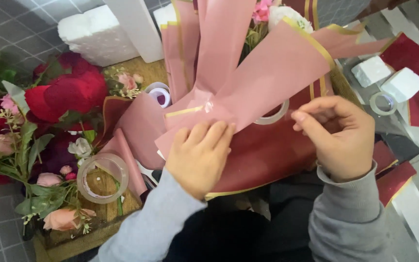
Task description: Wrapping a floral bouquet with decorative paper using scissors and tape.
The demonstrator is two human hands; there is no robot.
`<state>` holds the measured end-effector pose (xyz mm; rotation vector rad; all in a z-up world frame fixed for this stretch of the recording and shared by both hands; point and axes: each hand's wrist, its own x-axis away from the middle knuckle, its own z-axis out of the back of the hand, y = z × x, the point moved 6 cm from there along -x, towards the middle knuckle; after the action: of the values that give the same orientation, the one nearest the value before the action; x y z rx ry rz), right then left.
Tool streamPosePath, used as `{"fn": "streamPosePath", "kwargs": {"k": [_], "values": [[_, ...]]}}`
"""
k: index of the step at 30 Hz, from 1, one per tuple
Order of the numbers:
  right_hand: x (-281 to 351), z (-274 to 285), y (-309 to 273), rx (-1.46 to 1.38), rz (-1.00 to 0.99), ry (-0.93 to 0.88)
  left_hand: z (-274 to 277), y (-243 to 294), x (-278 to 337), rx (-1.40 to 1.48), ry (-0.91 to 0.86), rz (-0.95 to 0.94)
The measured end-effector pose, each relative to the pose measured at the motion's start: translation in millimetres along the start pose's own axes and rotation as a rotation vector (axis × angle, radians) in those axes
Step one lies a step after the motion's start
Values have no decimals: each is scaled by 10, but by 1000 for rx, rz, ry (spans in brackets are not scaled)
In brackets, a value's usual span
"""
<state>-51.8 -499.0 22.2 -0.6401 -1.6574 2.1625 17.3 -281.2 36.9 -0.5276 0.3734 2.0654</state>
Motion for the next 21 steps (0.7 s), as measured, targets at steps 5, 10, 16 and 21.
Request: {"fn": "streamPosePath", "kwargs": {"k": [5, 10, 16, 21], "values": [[42, 81, 178, -217, -74, -39, -258, -65, 138, 20, -40, -37], [115, -141, 602, -146, -10, -51, -662, -247, 351, -54, -17, -34], [229, -680, 856, -326, -228, -120, -826, -379, 408, -40, 28, 123], [163, -729, 864, -527, -391, 0, -1031, -542, 530, -2, -29, 326]]}}
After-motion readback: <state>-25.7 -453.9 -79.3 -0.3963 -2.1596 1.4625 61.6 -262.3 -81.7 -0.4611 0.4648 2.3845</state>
